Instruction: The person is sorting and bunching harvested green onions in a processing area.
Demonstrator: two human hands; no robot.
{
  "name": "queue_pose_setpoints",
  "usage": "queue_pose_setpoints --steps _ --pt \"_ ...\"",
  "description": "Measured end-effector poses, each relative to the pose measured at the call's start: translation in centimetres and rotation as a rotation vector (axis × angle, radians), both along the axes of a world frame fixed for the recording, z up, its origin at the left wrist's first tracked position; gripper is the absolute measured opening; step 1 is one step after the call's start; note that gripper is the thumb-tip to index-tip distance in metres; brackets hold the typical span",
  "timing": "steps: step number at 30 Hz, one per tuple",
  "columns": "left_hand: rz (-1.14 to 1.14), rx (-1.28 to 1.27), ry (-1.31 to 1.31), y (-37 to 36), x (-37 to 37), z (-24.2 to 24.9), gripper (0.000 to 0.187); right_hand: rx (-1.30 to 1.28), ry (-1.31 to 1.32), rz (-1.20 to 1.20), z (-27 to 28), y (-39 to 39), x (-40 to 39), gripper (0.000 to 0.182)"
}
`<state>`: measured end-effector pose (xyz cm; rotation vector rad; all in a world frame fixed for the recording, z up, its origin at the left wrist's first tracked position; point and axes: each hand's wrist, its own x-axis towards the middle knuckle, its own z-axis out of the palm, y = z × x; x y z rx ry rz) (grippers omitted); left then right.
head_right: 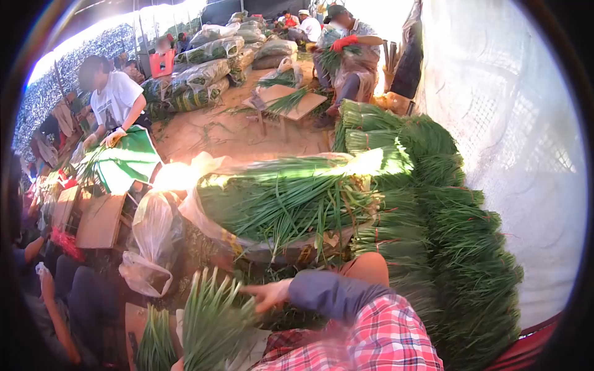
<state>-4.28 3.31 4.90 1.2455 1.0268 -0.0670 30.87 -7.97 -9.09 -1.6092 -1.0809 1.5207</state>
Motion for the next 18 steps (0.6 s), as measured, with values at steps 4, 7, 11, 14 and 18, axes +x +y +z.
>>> queue_pose_setpoints --steps 4,7,11,14,18 --pt "-0.140 -0.192 -0.028 0.5 1.7 -0.1 0.041 0.075 -0.131 -0.188 -0.9 2.3 -4.7 0.033" --pt "-0.106 -0.260 0.023 -0.6 0.7 -1.9 0.026 0.103 -0.150 -0.109 -0.5 3.1 -1.9 0.034" --pt "0.071 -0.429 -0.011 -1.2 -1.9 -2.2 0.021 0.028 -0.267 -0.388 -2.3 1.9 5.1 0.023" --pt "0.158 -0.470 -0.020 -1.5 -2.5 -1.9 0.019 -0.132 -0.451 -0.143 -4.6 -0.1 8.1 0.041" --pt "0.162 -0.495 -0.073 -1.2 -1.3 -3.7 0.018 -0.020 -0.440 -0.052 0.7 0.6 2.9 0.070"
